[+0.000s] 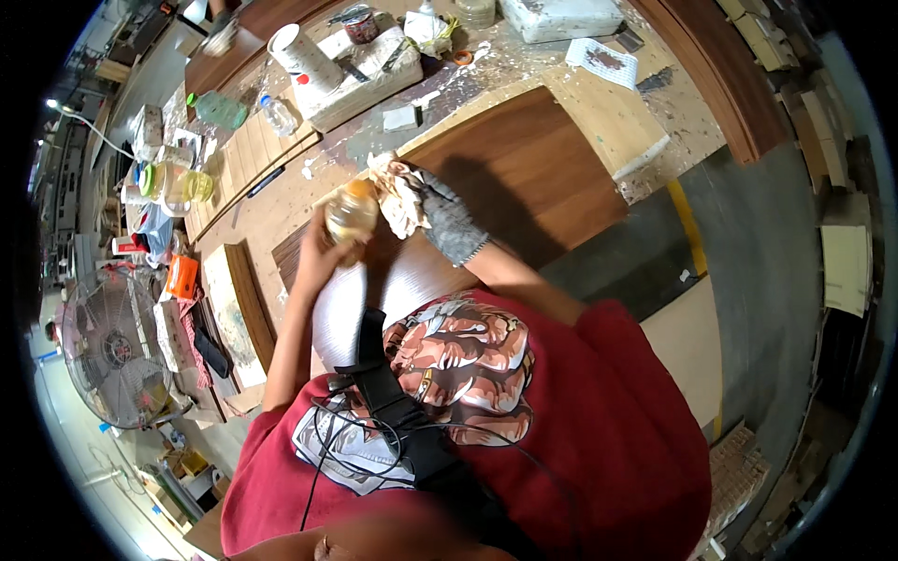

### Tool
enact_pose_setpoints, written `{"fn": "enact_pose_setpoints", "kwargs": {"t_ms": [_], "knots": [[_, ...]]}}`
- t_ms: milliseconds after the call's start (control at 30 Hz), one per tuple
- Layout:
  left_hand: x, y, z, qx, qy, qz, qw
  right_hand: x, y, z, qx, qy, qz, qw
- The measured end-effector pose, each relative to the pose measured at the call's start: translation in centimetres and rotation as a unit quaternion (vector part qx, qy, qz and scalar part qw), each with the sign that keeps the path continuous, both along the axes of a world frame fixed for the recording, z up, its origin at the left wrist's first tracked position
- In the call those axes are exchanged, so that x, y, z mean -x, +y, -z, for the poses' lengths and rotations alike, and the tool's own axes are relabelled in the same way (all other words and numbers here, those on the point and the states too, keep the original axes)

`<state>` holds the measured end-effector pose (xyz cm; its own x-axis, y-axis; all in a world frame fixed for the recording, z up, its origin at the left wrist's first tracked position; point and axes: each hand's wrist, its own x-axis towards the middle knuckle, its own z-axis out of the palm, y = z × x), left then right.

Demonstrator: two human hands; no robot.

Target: The person wipes a wood panel using a cloth, occasionally applying liquid from a bottle and moving small wood pieces on the workbench.

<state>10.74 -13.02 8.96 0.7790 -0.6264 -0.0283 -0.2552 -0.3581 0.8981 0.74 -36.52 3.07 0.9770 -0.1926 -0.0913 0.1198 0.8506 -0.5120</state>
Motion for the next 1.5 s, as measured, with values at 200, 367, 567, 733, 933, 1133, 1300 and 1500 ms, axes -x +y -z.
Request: {"fn": "enact_pose_setpoints", "kwargs": {"t_ms": [200, 367, 567, 733, 933, 1133, 1300, 1500], "knots": [[-12.9, 1.2, 6.8, 0.105, -0.060, -0.187, 0.975, -4.5, -1.9, 0.6, 0.245, 0.072, 0.076, 0.964], [-15.7, 0.0, 9.9, 0.121, -0.099, -0.268, 0.951, -5.2, 1.8, 5.6, 0.899, 0.097, -0.065, 0.423], [-14.0, 0.4, 9.9, 0.109, -0.105, -0.299, 0.942, -6.3, -7.7, 5.7, 0.877, 0.163, -0.052, 0.449], [-5.4, 1.6, 8.5, -0.048, -0.286, -0.305, 0.907, -5.6, -26.2, 8.8, 0.920, 0.256, 0.092, 0.283], [13.2, 6.1, 8.9, 0.110, 0.030, -0.252, 0.961, -5.5, -26.8, 8.0, 0.865, 0.402, 0.123, 0.274], [13.1, 5.6, 8.0, 0.042, 0.005, -0.279, 0.959, -6.9, -12.7, 9.8, 0.924, 0.188, 0.059, 0.329], [12.2, 5.7, 7.6, -0.001, -0.006, -0.251, 0.968, -4.4, -20.9, 9.4, 0.879, 0.185, 0.039, 0.438], [12.7, 5.9, 8.9, 0.004, -0.021, -0.268, 0.963, -7.6, -9.6, 8.4, 0.857, 0.160, -0.002, 0.489]]}}
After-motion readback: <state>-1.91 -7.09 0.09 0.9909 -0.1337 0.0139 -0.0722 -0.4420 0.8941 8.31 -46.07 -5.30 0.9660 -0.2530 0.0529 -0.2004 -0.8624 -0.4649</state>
